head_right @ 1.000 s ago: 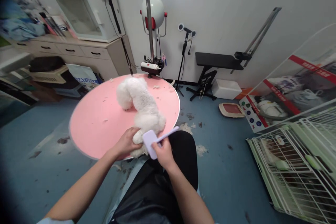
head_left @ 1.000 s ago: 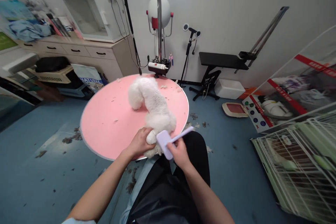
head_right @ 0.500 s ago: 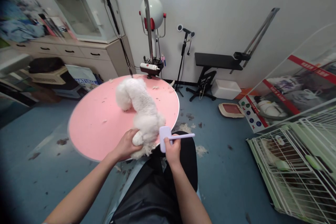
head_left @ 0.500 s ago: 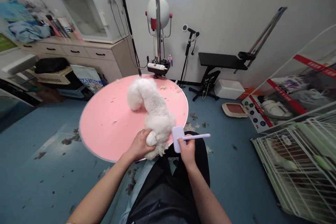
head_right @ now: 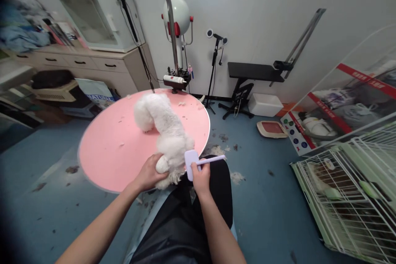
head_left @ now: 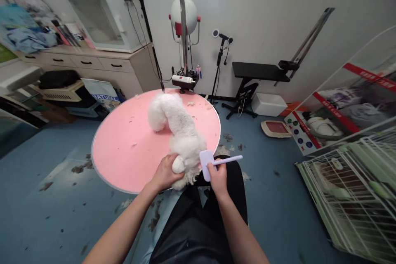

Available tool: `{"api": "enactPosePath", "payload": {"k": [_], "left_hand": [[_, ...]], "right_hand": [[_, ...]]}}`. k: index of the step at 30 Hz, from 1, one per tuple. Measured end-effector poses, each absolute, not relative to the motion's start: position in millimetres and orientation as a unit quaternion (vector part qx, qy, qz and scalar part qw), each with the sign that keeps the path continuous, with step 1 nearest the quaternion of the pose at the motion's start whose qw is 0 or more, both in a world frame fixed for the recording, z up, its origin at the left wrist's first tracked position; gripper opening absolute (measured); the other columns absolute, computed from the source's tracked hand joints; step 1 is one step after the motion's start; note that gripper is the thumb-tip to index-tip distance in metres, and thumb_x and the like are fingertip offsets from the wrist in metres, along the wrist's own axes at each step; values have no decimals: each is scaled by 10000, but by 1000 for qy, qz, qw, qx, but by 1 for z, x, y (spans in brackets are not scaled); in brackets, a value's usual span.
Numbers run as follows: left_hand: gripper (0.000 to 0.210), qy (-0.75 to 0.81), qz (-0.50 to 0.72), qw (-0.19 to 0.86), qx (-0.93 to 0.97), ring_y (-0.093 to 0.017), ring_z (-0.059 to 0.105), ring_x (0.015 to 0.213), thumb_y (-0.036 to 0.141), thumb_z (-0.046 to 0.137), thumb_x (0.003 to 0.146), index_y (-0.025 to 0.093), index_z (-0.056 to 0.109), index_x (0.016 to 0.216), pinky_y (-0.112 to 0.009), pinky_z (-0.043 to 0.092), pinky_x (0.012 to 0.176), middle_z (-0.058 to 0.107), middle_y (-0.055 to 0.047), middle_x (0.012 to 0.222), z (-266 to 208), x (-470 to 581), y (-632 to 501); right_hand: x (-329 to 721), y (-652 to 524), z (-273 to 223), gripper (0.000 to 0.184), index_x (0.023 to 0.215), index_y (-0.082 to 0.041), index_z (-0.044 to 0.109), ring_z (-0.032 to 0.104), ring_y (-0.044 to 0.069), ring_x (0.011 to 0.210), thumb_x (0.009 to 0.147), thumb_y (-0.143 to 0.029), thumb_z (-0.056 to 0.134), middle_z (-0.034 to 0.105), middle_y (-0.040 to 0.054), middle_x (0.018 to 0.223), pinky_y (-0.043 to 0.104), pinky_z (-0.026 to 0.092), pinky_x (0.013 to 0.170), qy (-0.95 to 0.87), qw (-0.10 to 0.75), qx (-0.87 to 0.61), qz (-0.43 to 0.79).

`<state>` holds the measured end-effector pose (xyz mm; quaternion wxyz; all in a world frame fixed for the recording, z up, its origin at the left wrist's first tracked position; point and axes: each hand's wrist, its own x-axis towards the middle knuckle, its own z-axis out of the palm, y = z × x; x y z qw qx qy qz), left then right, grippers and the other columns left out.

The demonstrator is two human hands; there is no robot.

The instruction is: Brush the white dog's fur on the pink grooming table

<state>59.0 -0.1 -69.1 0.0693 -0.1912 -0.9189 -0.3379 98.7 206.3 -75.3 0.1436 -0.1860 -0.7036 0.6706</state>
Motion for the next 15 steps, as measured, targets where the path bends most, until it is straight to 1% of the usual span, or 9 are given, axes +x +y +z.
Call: {"api": "enactPosePath", "payload": {"k": [2,4,7,9,11,12,15], "left_hand": [[624,-922,-330,78,-188,-280,570,1033,331,701,638,177,507,1211,-422,463,914,607,-107,1100,-72,60,1],[621,-926,-320,82,-183,-284,578,1016,338,699,635,178,514,1206,-424,471,896,613,-106,1082,-74,60,3],[638,-929,-314,87,-173,-289,577,1015,359,700,635,177,507,1215,-428,472,895,610,-112,1087,-76,62,5],[661,-931,-312,90,-167,-293,570,1025,362,704,632,169,493,1227,-427,467,905,603,-121,1096,-76,63,7],[656,-934,-303,93,-163,-294,569,1007,356,704,631,162,495,1222,-424,469,893,601,-122,1072,-75,64,9],[648,-936,-299,94,-162,-294,570,994,358,702,632,162,499,1216,-424,471,883,600,-121,1057,-75,65,9],[627,-935,-299,102,-161,-292,572,972,380,694,647,180,500,1209,-419,477,856,599,-109,1028,-76,67,12]], "right_hand": [[99,206,-75,281,873,-186,521,582,183,721,719,-393,631,591,3,764,298,480,655,-693,116,-169,691],[98,207,-75,287,861,-181,531,587,189,728,697,-382,654,601,10,767,296,481,650,-694,95,-159,696],[97,209,-77,293,892,-190,512,577,188,761,709,-376,646,598,11,806,297,475,676,-696,138,-187,680],[98,210,-78,287,903,-192,512,578,184,746,729,-390,624,601,10,804,298,477,666,-697,130,-174,683],[99,210,-78,279,876,-187,527,583,191,741,714,-386,635,607,15,794,305,481,664,-707,102,-155,683],[99,210,-79,281,871,-186,529,584,197,765,705,-380,646,608,20,805,310,481,683,-713,102,-158,675],[99,212,-78,293,903,-195,514,579,196,801,719,-386,636,601,21,835,311,477,713,-710,146,-188,663]]}}
